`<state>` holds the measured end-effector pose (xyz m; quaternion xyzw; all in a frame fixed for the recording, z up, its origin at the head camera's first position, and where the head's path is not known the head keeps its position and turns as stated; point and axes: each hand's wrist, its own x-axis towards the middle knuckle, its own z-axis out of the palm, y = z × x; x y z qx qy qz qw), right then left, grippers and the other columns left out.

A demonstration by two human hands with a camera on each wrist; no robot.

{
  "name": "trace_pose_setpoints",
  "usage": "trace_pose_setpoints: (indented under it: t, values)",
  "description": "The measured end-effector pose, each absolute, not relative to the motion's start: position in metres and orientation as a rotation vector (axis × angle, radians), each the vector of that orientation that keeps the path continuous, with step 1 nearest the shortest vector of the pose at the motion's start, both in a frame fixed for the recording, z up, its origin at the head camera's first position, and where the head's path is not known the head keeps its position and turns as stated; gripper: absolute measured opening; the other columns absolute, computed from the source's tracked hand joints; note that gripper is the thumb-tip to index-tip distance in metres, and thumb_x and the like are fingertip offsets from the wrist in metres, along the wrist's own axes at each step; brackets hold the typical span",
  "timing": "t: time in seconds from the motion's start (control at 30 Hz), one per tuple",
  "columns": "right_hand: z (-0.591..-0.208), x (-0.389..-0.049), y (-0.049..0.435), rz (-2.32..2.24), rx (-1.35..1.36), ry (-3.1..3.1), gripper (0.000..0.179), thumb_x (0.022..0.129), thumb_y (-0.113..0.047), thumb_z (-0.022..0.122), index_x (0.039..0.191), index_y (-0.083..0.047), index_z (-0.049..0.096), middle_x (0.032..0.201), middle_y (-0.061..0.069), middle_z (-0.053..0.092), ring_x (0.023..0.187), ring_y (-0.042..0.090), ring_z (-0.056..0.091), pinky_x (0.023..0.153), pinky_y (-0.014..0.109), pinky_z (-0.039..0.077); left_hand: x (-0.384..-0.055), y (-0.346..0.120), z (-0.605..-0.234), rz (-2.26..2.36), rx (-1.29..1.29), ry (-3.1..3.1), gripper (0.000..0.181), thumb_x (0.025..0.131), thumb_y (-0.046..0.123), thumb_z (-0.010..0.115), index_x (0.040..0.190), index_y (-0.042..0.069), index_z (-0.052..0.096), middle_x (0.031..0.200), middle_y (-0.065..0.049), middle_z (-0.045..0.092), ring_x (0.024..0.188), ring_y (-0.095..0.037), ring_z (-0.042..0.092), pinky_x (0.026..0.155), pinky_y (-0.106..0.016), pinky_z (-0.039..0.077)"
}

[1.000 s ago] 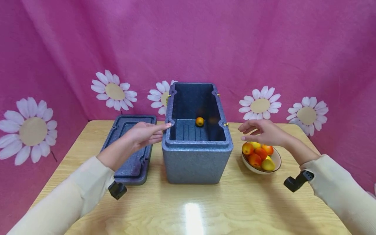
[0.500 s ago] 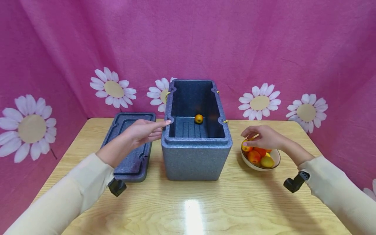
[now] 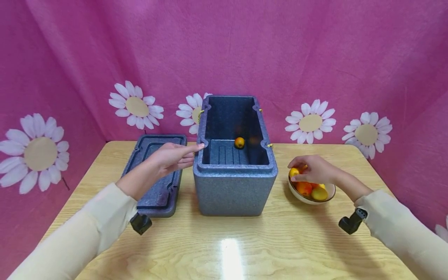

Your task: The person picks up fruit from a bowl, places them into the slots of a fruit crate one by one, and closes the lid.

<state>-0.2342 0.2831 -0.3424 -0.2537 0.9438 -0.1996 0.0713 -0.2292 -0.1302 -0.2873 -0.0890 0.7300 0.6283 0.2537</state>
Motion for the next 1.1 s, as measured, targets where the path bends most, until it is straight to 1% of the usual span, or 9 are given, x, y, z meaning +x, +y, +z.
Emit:
trace_pose_setpoints:
  t: [0.13,0.27,0.37,0.53,0.77,0.9,1.1]
  values:
    - [-0.344,-0.232,0.28,-0.549,-0.806,2.857,0.03,0.08,-0.017,0.077,0.106,-0.006,0.067,0.1,0.005,0.071,0.087,0.016,0.057,0.077,0.03,0.053,-0.229,-0.131,-0.287,1.704,-0.243,1.991,0.085,0.089,0.04,0.067,0.149,-0.003,0.024,0.152,-0.018,0.039,0.137,-0.024,0.046,0.114,-0.035,0.041]
    - [-0.343,-0.231,0.28,-0.548,-0.826,2.867,0.029,0.078,-0.013,0.078,0.105,-0.005,0.068,0.099,0.005,0.071,0.085,0.014,0.056,0.075,0.028,0.054,-0.228,-0.13,-0.288,1.706,-0.251,1.995,0.085,0.089,0.04,0.066,0.149,-0.003,0.025,0.151,-0.018,0.04,0.136,-0.024,0.048,0.113,-0.035,0.042]
    - [-0.343,-0.231,0.28,-0.545,-0.831,2.873,0.029,0.078,-0.012,0.078,0.104,-0.005,0.068,0.099,0.005,0.071,0.085,0.015,0.058,0.077,0.029,0.055,-0.229,-0.13,-0.288,1.716,-0.244,1.986,0.083,0.089,0.038,0.066,0.148,-0.004,0.025,0.151,-0.018,0.04,0.136,-0.024,0.047,0.113,-0.035,0.042]
    - [-0.343,-0.231,0.282,-0.58,-0.82,2.861,0.028,0.079,-0.012,0.078,0.104,-0.006,0.068,0.1,0.005,0.071,0.091,0.018,0.062,0.082,0.032,0.057,-0.229,-0.129,-0.289,1.721,-0.231,1.978,0.082,0.09,0.036,0.065,0.148,-0.005,0.025,0.152,-0.019,0.038,0.138,-0.025,0.044,0.114,-0.035,0.04]
    - [-0.34,-0.234,0.286,-0.714,-0.805,2.808,0.031,0.08,-0.012,0.077,0.107,-0.002,0.065,0.103,0.01,0.07,0.094,0.024,0.064,0.082,0.038,0.061,-0.229,-0.13,-0.289,1.721,-0.222,1.983,0.083,0.09,0.037,0.065,0.148,-0.005,0.024,0.152,-0.019,0.037,0.138,-0.026,0.044,0.115,-0.036,0.04]
    - [-0.338,-0.236,0.286,-0.779,-0.801,2.797,0.032,0.079,-0.011,0.077,0.107,-0.001,0.065,0.101,0.01,0.07,0.094,0.024,0.065,0.081,0.037,0.061,-0.229,-0.13,-0.289,1.721,-0.233,1.984,0.084,0.089,0.038,0.066,0.148,-0.004,0.024,0.152,-0.019,0.039,0.137,-0.025,0.045,0.114,-0.036,0.041]
    - [-0.329,-0.239,0.283,-0.839,-0.823,2.784,0.033,0.079,-0.014,0.078,0.107,-0.002,0.065,0.1,0.009,0.07,0.094,0.023,0.064,0.081,0.036,0.061,-0.229,-0.129,-0.29,1.724,-0.25,1.984,0.085,0.089,0.038,0.067,0.149,-0.004,0.024,0.152,-0.019,0.039,0.137,-0.025,0.046,0.114,-0.036,0.041]
